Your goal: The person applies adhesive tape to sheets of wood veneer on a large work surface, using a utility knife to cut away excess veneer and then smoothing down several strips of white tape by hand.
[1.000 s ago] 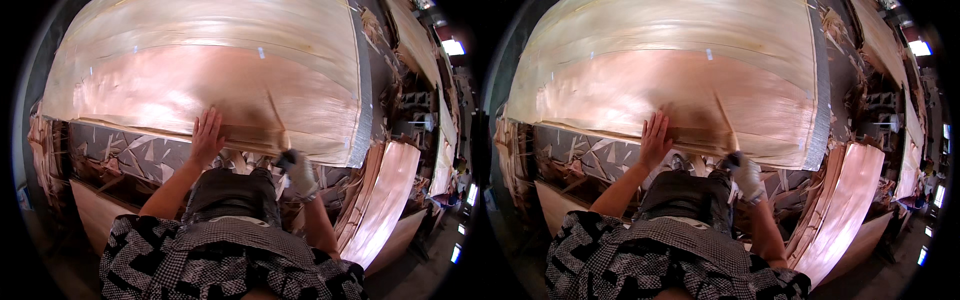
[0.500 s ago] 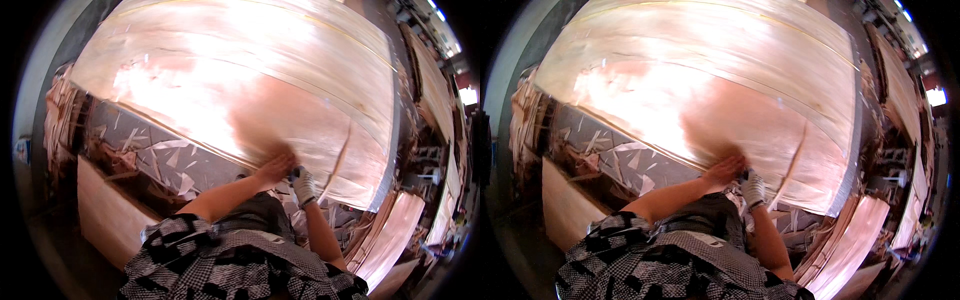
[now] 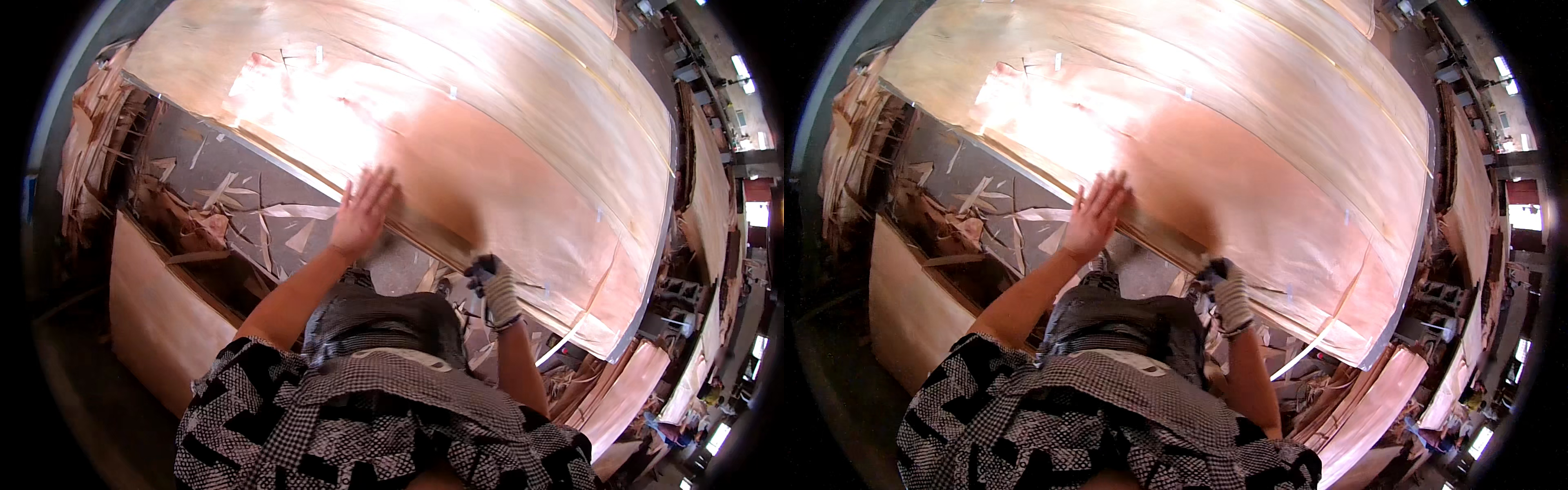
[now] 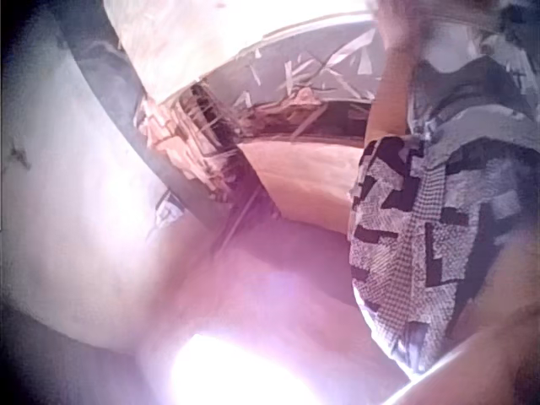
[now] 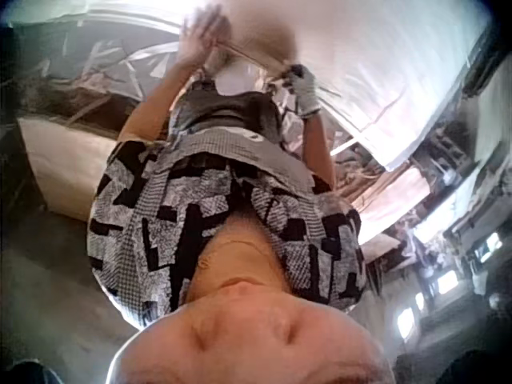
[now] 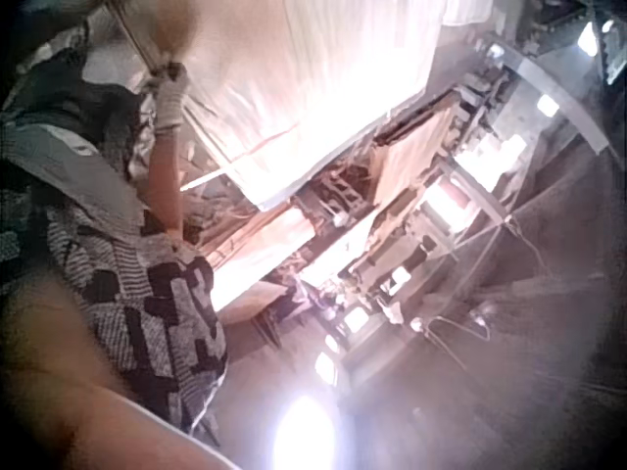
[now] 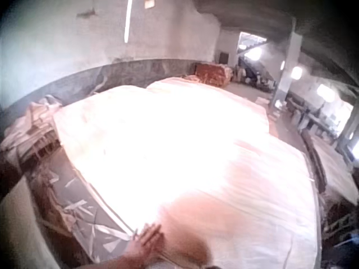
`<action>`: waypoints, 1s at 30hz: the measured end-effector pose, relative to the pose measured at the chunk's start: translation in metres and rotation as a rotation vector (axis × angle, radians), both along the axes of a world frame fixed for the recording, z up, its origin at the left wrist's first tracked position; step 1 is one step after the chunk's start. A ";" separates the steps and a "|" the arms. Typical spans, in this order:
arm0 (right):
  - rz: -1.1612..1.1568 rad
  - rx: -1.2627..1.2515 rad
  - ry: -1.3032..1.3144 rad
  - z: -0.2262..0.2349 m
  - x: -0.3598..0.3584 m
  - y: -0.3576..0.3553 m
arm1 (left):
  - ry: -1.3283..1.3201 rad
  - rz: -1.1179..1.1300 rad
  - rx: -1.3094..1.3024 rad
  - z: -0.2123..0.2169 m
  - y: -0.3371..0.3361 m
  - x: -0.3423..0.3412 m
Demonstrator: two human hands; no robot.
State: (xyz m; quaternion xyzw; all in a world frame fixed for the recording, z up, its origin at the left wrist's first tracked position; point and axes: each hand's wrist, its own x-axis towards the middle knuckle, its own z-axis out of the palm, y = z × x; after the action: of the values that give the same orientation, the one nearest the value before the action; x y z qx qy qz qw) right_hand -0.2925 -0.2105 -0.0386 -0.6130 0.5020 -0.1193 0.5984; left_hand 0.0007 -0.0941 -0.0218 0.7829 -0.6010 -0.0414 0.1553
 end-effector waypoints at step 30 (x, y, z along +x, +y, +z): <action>-0.249 -0.178 0.135 -0.051 0.149 0.025 | -0.083 -0.785 -0.070 -0.041 -0.046 0.034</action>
State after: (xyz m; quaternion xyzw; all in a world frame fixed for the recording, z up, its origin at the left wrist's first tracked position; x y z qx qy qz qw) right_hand -0.1436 -0.1857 -0.0892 -0.6032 0.6004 -0.1950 0.4875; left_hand 0.0346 -0.1406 -0.0631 0.4886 -0.8615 -0.0455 0.1300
